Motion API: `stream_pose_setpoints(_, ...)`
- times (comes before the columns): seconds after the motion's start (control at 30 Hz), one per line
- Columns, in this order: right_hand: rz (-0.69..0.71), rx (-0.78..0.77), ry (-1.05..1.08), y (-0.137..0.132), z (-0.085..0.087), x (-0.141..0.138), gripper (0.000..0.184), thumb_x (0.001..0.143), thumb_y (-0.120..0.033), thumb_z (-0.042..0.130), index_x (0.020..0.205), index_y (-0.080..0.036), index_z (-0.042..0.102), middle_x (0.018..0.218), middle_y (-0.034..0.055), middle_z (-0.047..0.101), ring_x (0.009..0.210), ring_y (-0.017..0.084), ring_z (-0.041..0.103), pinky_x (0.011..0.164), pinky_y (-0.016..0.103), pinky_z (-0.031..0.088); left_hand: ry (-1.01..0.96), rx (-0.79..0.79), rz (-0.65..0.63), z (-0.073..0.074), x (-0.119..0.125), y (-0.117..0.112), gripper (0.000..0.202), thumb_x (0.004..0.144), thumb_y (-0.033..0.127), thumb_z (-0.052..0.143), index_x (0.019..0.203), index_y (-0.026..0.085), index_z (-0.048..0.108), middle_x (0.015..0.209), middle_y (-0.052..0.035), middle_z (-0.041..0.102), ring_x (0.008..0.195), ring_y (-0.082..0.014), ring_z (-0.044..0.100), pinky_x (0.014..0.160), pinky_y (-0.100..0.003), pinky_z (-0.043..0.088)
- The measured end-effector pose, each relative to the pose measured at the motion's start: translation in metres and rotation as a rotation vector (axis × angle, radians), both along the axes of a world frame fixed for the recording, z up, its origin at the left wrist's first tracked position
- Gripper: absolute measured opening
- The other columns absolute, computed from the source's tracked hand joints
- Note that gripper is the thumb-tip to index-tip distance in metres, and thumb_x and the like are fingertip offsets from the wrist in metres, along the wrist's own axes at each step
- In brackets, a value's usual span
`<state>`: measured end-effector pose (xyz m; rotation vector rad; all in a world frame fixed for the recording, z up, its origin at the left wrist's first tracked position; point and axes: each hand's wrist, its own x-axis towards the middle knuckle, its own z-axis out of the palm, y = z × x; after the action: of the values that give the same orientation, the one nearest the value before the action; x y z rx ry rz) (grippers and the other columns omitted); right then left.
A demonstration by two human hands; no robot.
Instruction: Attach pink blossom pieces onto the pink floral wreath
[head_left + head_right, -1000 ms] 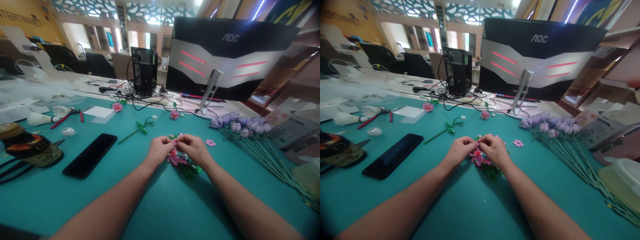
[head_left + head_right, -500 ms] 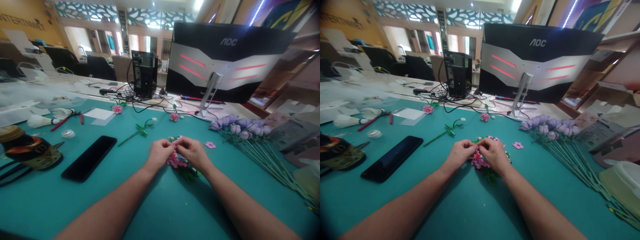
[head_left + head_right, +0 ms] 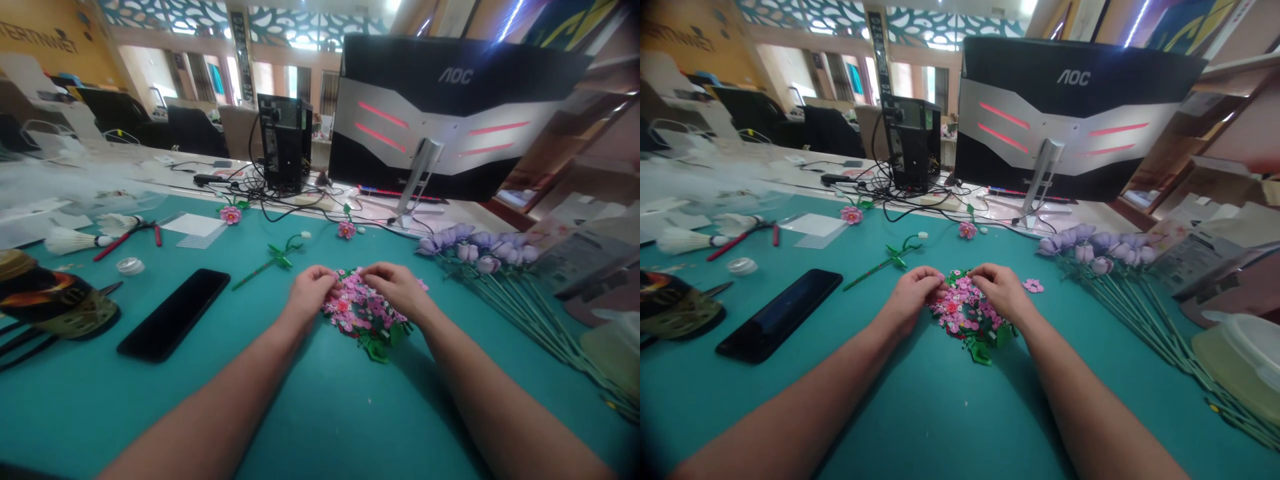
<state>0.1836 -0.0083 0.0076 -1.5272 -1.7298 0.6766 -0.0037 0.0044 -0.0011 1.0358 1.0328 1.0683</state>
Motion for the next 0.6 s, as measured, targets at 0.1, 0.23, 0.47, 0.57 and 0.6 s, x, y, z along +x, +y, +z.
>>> stream_pose_setpoints(0.1, -0.031, -0.001, -0.142, 0.001, 0.0, 0.005, 0.02, 0.081, -0.029, 0.055, 0.087, -0.021, 0.072, 0.086, 0.0013, 0.072, 0.079, 0.017, 0.062, 0.071, 0.028, 0.044, -0.01, -0.003, 0.015, 0.001, -0.001, 0.0, 0.013, 0.067, 0.022, 0.063, 0.077, 0.015, 0.058, 0.068, -0.0047, 0.068, 0.054, -0.0102, 0.058, 0.053, -0.021, 0.042)
stream_pose_setpoints(0.23, -0.065, 0.034, -0.285, 0.002, -0.001, 0.011, 0.02, 0.082, -0.025, 0.053, 0.088, -0.023, 0.072, 0.09, 0.0005, 0.073, 0.083, 0.017, 0.063, 0.072, 0.028, 0.044, -0.015, 0.013, 0.027, 0.001, -0.002, 0.002, 0.014, 0.067, 0.021, 0.064, 0.078, 0.014, 0.058, 0.069, -0.0036, 0.067, 0.054, -0.0096, 0.057, 0.054, -0.02, 0.042)
stream_pose_setpoints(0.47, -0.068, 0.026, -0.426, 0.004, -0.002, 0.02, 0.022, 0.083, -0.025, 0.052, 0.091, -0.024, 0.073, 0.093, 0.0018, 0.073, 0.084, 0.019, 0.065, 0.071, 0.028, 0.044, -0.033, 0.029, 0.036, 0.002, -0.003, 0.002, 0.015, 0.065, 0.02, 0.065, 0.078, 0.015, 0.059, 0.067, -0.0023, 0.067, 0.053, -0.0091, 0.056, 0.055, -0.021, 0.042)
stream_pose_setpoints(0.57, -0.055, 0.003, -0.458, 0.005, -0.002, 0.024, 0.022, 0.083, -0.025, 0.052, 0.09, -0.025, 0.073, 0.093, 0.0019, 0.073, 0.086, 0.02, 0.064, 0.071, 0.029, 0.044, -0.033, 0.034, 0.028, 0.002, -0.004, 0.002, 0.015, 0.065, 0.019, 0.064, 0.079, 0.015, 0.06, 0.067, -0.0024, 0.067, 0.054, -0.0092, 0.056, 0.056, -0.021, 0.043)
stream_pose_setpoints(0.6, -0.054, -0.002, -0.468, 0.006, -0.002, 0.026, 0.023, 0.082, -0.024, 0.051, 0.09, -0.025, 0.073, 0.094, 0.0019, 0.073, 0.087, 0.02, 0.064, 0.072, 0.029, 0.044, -0.032, 0.035, 0.026, 0.002, -0.004, 0.002, 0.016, 0.065, 0.019, 0.065, 0.079, 0.015, 0.06, 0.067, -0.0025, 0.067, 0.055, -0.0092, 0.056, 0.056, -0.021, 0.043)
